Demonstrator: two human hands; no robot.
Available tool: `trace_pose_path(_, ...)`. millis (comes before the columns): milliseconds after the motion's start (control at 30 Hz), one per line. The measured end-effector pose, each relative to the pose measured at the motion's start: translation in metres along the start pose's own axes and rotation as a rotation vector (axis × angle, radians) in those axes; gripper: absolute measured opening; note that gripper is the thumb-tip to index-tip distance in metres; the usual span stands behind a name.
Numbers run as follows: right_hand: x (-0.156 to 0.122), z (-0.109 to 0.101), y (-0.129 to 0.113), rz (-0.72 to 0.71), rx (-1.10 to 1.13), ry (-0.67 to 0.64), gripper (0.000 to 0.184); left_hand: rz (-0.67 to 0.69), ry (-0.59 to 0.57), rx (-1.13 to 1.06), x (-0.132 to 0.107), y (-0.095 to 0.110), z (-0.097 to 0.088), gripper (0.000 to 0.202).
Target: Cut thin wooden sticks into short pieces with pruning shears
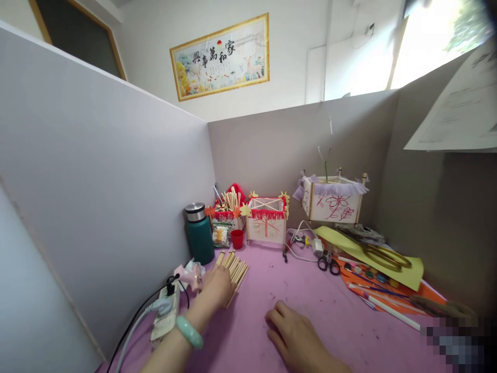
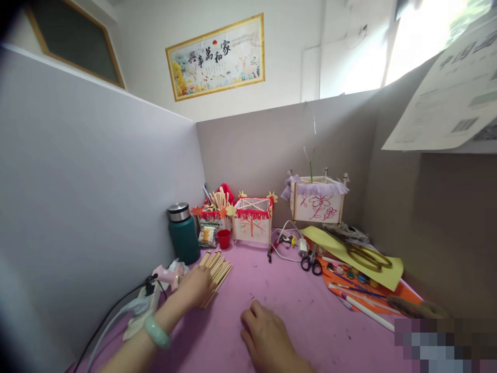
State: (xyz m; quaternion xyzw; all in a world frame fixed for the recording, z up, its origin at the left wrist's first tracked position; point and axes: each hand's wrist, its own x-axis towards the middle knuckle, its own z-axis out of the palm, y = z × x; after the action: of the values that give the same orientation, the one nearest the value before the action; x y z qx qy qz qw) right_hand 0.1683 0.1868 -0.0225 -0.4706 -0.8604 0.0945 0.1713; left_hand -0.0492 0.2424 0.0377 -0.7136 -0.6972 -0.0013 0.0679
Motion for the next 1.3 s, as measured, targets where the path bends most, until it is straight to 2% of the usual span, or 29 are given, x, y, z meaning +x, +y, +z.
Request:
trace_pose_path(67, 0.0, 0.001, 0.0, -0.002, -0.004, 0.004, 0.011, 0.003, 0.004, -0.017, 0.001, 0.013, 0.012, 0.046)
trace_pose_path(167, 0.001, 0.002, 0.002, -0.011, -0.004, 0.008, 0.01, -0.005, 0.022, -0.03, -0.003, 0.027, 0.025, 0.043)
trace_pose_path(300, 0.002, 0.003, 0.003, -0.016, -0.001, 0.0, 0.011, -0.023, 0.056, -0.033, -0.005, 0.033, 0.027, 0.035)
trace_pose_path(433, 0.002, 0.003, 0.005, -0.032, -0.005, 0.004, 0.012, -0.145, 0.077, -0.021, 0.009, 0.014, 0.016, 0.035)
trace_pose_path(633, 0.004, 0.004, 0.006, -0.019, -0.019, -0.01, 0.013, -0.292, -0.021, -0.059, 0.041, -0.017, 0.007, 0.032)
trace_pose_path(1067, 0.005, 0.008, 0.009, -0.028, 0.004, 0.011, 0.013, -0.308, -0.041, -0.162, 0.072, -0.02, 0.02, 0.027)
trace_pose_path(1200, 0.005, 0.005, 0.008, -0.009, 0.017, -0.004, 0.013, -0.352, -0.049, -0.231, 0.076, -0.03, 0.011, 0.027)
trace_pose_path(1300, 0.004, 0.003, 0.008, -0.005, 0.026, -0.007, 0.012, -0.322, -0.024, -0.306, 0.078, -0.036, 0.003, 0.027)
